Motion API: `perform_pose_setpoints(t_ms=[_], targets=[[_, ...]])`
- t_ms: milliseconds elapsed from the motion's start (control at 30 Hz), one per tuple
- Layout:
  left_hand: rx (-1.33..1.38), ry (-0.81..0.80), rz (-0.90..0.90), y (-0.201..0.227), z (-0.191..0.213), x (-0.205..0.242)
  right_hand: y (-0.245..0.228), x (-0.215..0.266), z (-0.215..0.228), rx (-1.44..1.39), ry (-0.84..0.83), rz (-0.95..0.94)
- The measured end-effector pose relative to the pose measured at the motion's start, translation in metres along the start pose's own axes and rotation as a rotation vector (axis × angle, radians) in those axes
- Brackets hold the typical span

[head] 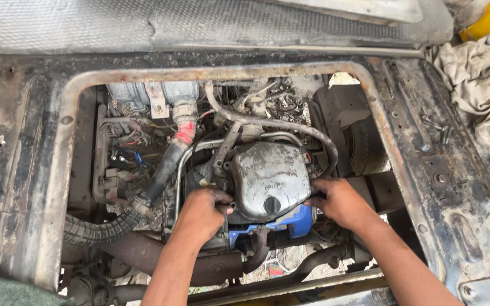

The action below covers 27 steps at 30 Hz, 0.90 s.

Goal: The person works on a vehicle engine from an overhead perspective, manipulating hoses and components within the engine bay. They use a wrench to tighten a bolt on a silver component and handle various hoses and wires with their hands.

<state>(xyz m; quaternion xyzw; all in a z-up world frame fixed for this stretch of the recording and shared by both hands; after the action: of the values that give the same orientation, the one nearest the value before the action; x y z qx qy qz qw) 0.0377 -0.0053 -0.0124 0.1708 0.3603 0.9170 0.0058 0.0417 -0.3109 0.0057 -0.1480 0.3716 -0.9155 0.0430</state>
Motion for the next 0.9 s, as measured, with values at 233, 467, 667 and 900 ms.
perform_pose_setpoints(t_ms=[233, 467, 667, 900], targets=[[-0.064, 0.006, 0.066, 0.008, 0.007, 0.004, -0.003, 0.000, -0.004, 0.003, 0.015, 0.031], [-0.068, 0.046, 0.011, 0.007, 0.005, 0.003, -0.006, 0.001, -0.004, 0.018, 0.020, 0.021], [-0.127, 0.053, 0.026, 0.012, 0.007, 0.004, -0.006, 0.000, -0.006, 0.075, 0.028, 0.034], [-0.195, 0.063, 0.030, 0.018, 0.006, 0.007, 0.004, -0.002, -0.008, 0.116, 0.066, 0.085]])
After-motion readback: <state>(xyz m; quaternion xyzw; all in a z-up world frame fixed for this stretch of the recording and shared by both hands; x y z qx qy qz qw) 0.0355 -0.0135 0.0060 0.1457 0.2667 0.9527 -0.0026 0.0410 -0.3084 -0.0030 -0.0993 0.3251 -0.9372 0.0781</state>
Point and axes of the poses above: each hand's wrist, its own x-axis away from the middle knuckle, its own z-axis out of the back of the hand, y = z × x, the point moved 4 cm from there along -x, towards the middle knuckle, and after that the axes turned 11 degrees about -x, right-handed, at the moved point
